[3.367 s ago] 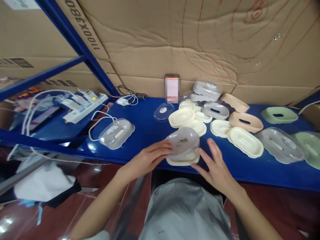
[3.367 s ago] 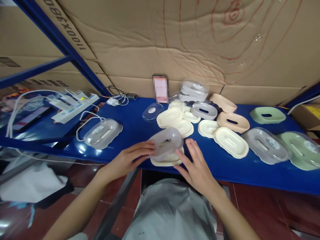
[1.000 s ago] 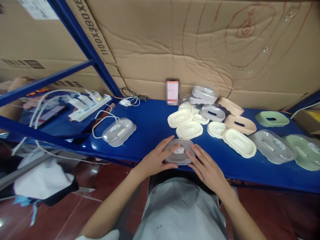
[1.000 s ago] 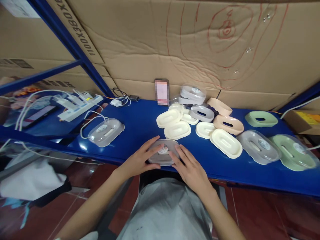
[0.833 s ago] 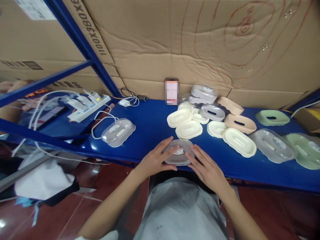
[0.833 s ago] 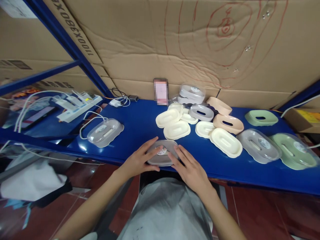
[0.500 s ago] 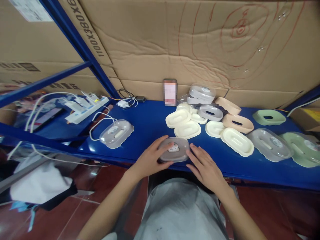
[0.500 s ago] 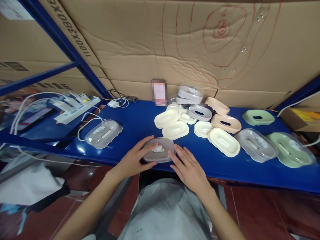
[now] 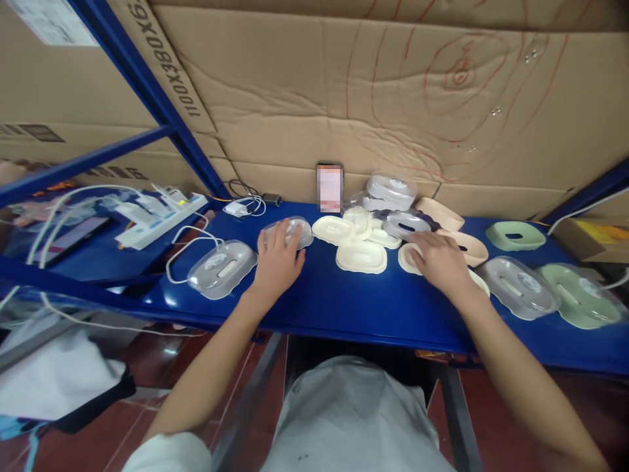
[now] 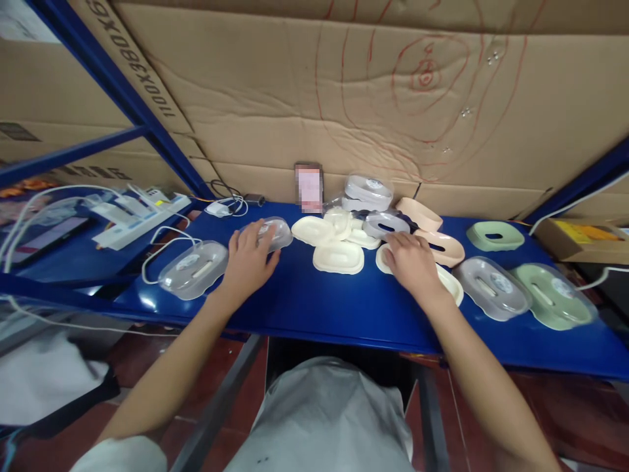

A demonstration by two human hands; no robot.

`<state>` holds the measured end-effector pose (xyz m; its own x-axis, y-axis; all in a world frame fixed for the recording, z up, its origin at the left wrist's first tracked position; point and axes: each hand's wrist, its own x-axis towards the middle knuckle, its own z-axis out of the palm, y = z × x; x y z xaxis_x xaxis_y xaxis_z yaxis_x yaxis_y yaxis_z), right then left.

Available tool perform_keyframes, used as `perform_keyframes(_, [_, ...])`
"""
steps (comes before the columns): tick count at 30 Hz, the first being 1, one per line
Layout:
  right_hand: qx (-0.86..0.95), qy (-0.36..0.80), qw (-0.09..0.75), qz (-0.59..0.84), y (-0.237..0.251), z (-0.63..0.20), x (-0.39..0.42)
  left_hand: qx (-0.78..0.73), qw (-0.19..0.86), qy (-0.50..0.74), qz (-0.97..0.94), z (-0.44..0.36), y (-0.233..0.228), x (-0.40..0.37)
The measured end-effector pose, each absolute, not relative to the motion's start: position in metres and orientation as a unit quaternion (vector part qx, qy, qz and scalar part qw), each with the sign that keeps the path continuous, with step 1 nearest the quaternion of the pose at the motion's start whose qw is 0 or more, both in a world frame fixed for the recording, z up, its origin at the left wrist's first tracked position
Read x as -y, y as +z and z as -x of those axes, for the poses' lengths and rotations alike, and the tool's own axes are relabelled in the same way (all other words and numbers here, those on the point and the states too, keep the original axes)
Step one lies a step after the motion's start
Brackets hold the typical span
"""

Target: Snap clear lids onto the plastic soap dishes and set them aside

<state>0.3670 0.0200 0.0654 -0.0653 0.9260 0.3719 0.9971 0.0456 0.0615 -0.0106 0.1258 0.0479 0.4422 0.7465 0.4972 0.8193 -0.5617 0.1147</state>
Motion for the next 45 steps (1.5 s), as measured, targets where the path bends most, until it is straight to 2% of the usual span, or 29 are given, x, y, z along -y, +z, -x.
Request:
perform_keyframes(5, [0.692,-0.144,0.082,0.702,0.064,-0.393,-0.064,0.304,0.000,-0.235,0.923,-0.026,0.043,-0.104])
perform_keyframes(10, [0.710,-0.120,0.092,0.687,0.069,-0.401,-0.073,0.246,-0.056,-0.202,0.946,-0.044,0.033,-0.085])
perform_keyframes(18, [0.724,-0.108,0.168,0.661,0.092,-0.395,-0.053,0.212,-0.100,-0.217,0.948,-0.043,0.034,-0.067])
perform_keyframes(21, [0.727,-0.099,0.225,0.641,0.096,-0.379,-0.031,0.211,-0.109,-0.228,0.944,-0.040,0.032,-0.059])
perform_keyframes(25, [0.731,-0.090,0.304,0.604,0.083,-0.343,0.011,0.218,-0.120,-0.247,0.936,-0.030,0.026,-0.048])
perform_keyframes(30, [0.754,-0.054,0.346,0.556,0.050,-0.301,0.055,0.244,-0.161,-0.306,0.906,-0.019,0.020,-0.039])
perform_keyframes(36, [0.797,-0.015,0.318,0.514,0.026,-0.272,0.064,0.217,-0.136,-0.301,0.918,-0.016,0.017,-0.044])
perform_keyframes(40, [0.829,-0.052,0.282,0.480,0.031,-0.286,0.061,0.196,-0.132,-0.299,0.925,-0.016,0.014,-0.046])
perform_keyframes(45, [0.716,-0.158,0.261,0.628,0.042,-0.339,0.048,0.209,-0.126,-0.286,0.927,-0.018,0.018,-0.044])
